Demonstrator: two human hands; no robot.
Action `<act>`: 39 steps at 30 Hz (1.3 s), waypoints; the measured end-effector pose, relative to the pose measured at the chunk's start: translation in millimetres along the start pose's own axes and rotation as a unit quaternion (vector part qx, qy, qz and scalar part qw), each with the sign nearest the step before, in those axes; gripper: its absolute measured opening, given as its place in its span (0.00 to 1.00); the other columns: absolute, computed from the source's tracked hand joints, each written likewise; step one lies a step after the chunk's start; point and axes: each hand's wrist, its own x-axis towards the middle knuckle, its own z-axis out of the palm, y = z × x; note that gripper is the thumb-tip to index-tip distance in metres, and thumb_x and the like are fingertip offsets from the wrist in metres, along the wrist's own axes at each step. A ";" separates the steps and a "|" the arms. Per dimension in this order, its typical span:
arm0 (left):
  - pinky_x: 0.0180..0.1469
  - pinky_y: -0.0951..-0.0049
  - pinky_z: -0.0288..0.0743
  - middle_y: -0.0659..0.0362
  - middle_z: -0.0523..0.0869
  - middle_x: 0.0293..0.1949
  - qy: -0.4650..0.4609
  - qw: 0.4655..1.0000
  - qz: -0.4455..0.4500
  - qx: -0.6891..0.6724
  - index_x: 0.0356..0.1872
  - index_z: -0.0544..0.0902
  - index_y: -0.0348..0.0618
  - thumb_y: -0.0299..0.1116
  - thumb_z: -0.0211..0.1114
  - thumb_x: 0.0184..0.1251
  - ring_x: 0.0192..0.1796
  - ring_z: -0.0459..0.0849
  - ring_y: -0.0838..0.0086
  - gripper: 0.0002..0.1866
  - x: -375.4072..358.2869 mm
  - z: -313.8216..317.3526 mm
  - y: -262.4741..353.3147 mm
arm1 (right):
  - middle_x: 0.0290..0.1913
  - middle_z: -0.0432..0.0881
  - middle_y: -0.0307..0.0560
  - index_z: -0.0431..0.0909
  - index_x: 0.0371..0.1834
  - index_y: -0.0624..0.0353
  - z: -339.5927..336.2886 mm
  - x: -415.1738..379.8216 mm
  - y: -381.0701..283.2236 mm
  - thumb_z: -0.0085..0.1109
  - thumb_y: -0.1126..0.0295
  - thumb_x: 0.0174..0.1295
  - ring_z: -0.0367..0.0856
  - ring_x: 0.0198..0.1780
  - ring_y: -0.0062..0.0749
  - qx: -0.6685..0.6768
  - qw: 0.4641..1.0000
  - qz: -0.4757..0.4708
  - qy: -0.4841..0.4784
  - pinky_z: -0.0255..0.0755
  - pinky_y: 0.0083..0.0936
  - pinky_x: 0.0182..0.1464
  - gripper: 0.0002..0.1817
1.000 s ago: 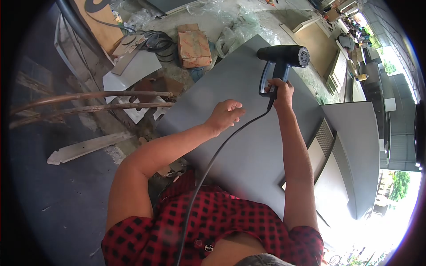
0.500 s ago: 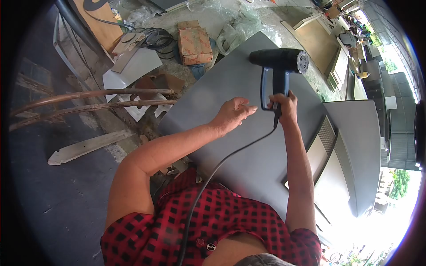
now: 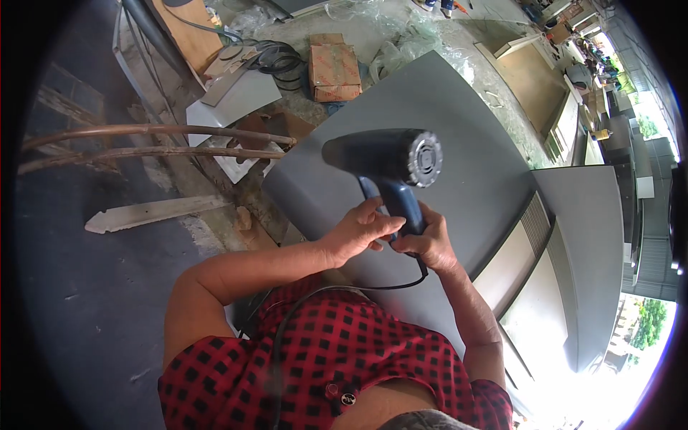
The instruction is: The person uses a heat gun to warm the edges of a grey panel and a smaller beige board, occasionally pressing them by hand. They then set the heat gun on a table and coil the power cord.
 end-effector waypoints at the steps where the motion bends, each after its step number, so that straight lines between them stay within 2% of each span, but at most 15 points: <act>1: 0.41 0.76 0.77 0.62 0.78 0.36 -0.004 1.000 0.000 -0.004 0.58 0.67 0.38 0.56 0.68 0.59 0.42 0.80 0.79 0.37 -5.8 5.8 -3.9 | 0.38 0.81 0.47 0.70 0.60 0.69 -0.4 -3.9 4.2 0.69 0.77 0.35 0.82 0.36 0.28 -0.018 0.999 0.015 -0.023 0.79 0.24 0.40 0.39; 2: 0.41 0.76 0.77 0.62 0.78 0.36 -0.001 1.000 0.002 -0.005 0.58 0.67 0.38 0.56 0.68 0.59 0.42 0.80 0.79 0.37 -10.0 11.5 -8.8 | 0.38 0.81 0.47 0.70 0.60 0.69 0.8 -7.8 6.4 0.69 0.77 0.35 0.82 0.36 0.28 -0.019 0.999 0.015 -0.026 0.79 0.24 0.40 0.39; 5: 0.35 0.83 0.76 0.61 0.78 0.35 0.006 0.997 0.030 -0.073 0.48 0.74 0.38 0.54 0.70 0.59 0.37 0.80 0.82 0.30 -16.5 24.4 -24.1 | 0.47 0.81 0.50 0.67 0.63 0.68 4.6 -15.5 18.6 0.73 0.76 0.35 0.81 0.49 0.33 -0.041 0.996 -0.003 -0.079 0.77 0.29 0.54 0.44; 6: 0.35 0.83 0.76 0.61 0.78 0.35 0.009 0.997 0.032 -0.073 0.48 0.74 0.38 0.54 0.70 0.59 0.37 0.80 0.82 0.30 -15.8 23.8 -30.0 | 0.47 0.81 0.50 0.67 0.63 0.68 4.6 -16.6 23.3 0.73 0.76 0.35 0.81 0.49 0.33 -0.042 0.996 -0.005 -0.082 0.77 0.29 0.54 0.44; 8: 0.43 0.75 0.80 0.61 0.74 0.44 -0.015 0.998 0.002 -0.058 0.56 0.67 0.42 0.54 0.68 0.59 0.43 0.79 0.80 0.33 -15.0 22.7 -38.8 | 0.47 0.81 0.50 0.67 0.63 0.68 5.8 -20.0 29.0 0.73 0.76 0.36 0.82 0.49 0.34 -0.062 0.992 -0.052 -0.097 0.77 0.29 0.54 0.44; 9: 0.43 0.75 0.80 0.61 0.74 0.44 -0.014 0.998 0.005 -0.059 0.56 0.67 0.42 0.54 0.68 0.59 0.43 0.79 0.80 0.33 -16.7 25.0 -39.1 | 0.47 0.81 0.50 0.67 0.63 0.68 6.1 -22.3 29.1 0.73 0.76 0.36 0.82 0.49 0.34 -0.064 0.992 -0.053 -0.099 0.77 0.29 0.54 0.44; 11: 0.41 0.77 0.81 0.60 0.76 0.43 0.012 0.998 0.008 -0.064 0.56 0.67 0.41 0.54 0.68 0.60 0.41 0.81 0.80 0.34 -20.5 30.8 -38.8 | 0.41 0.82 0.47 0.71 0.59 0.67 6.4 -26.8 28.1 0.73 0.77 0.37 0.82 0.43 0.27 -0.085 0.991 -0.053 -0.088 0.78 0.26 0.48 0.38; 14: 0.40 0.76 0.82 0.58 0.76 0.44 0.043 0.997 0.020 -0.062 0.56 0.68 0.39 0.54 0.67 0.60 0.41 0.82 0.78 0.34 -22.0 33.7 -44.3 | 0.37 0.83 0.45 0.72 0.57 0.67 10.7 -29.8 31.0 0.73 0.77 0.38 0.82 0.40 0.25 -0.070 0.992 -0.067 -0.078 0.78 0.24 0.44 0.36; 18: 0.40 0.75 0.82 0.58 0.77 0.44 0.055 0.997 0.031 -0.053 0.57 0.67 0.38 0.53 0.68 0.60 0.41 0.82 0.77 0.34 -24.5 34.8 -47.8 | 0.44 0.82 0.50 0.67 0.62 0.67 9.0 -29.9 34.6 0.69 0.76 0.40 0.82 0.46 0.29 -0.118 0.987 -0.034 -0.099 0.77 0.27 0.49 0.39; 24: 0.38 0.74 0.83 0.56 0.78 0.44 0.073 0.993 0.070 -0.066 0.56 0.68 0.39 0.47 0.71 0.58 0.43 0.83 0.74 0.32 -22.4 38.3 -50.5 | 0.34 0.82 0.48 0.70 0.53 0.69 8.9 -31.1 46.6 0.69 0.76 0.41 0.82 0.32 0.25 -0.078 0.991 0.000 -0.106 0.78 0.23 0.36 0.31; 26: 0.37 0.74 0.83 0.56 0.79 0.43 0.124 0.986 0.088 -0.063 0.53 0.70 0.40 0.43 0.73 0.56 0.43 0.83 0.75 0.29 -17.2 42.3 -56.2 | 0.32 0.81 0.48 0.71 0.51 0.69 7.2 -29.9 55.8 0.68 0.78 0.41 0.81 0.27 0.24 -0.041 0.994 -0.024 -0.101 0.77 0.22 0.31 0.30; 29: 0.36 0.76 0.81 0.57 0.79 0.40 0.118 0.985 0.088 -0.089 0.50 0.72 0.39 0.39 0.74 0.54 0.41 0.82 0.76 0.27 -16.0 55.0 -53.6 | 0.31 0.81 0.47 0.71 0.51 0.69 2.1 -42.2 54.6 0.68 0.79 0.40 0.81 0.28 0.25 0.003 0.997 -0.014 -0.082 0.76 0.22 0.29 0.30; 36: 0.34 0.77 0.78 0.58 0.79 0.40 0.044 0.991 0.098 -0.074 0.49 0.75 0.36 0.42 0.74 0.51 0.42 0.80 0.75 0.28 -3.2 112.5 -71.8 | 0.33 0.81 0.47 0.72 0.52 0.70 -41.6 -96.8 76.2 0.68 0.77 0.38 0.80 0.29 0.23 -0.046 0.998 -0.014 0.028 0.75 0.21 0.31 0.31; 37: 0.35 0.76 0.78 0.58 0.80 0.41 0.031 0.994 0.076 -0.074 0.50 0.75 0.36 0.42 0.74 0.51 0.43 0.80 0.75 0.29 -5.4 121.5 -69.7 | 0.32 0.82 0.45 0.74 0.50 0.69 -44.9 -105.5 79.7 0.68 0.76 0.38 0.79 0.29 0.22 -0.049 0.997 -0.028 0.052 0.75 0.21 0.32 0.30; 39: 0.46 0.71 0.77 0.57 0.80 0.44 -0.007 0.995 0.062 -0.074 0.52 0.75 0.37 0.42 0.74 0.51 0.47 0.79 0.72 0.30 -3.2 136.1 -74.4 | 0.32 0.82 0.42 0.75 0.47 0.67 -51.4 -125.5 76.1 0.69 0.75 0.38 0.79 0.29 0.21 -0.040 0.997 0.017 0.070 0.74 0.20 0.32 0.27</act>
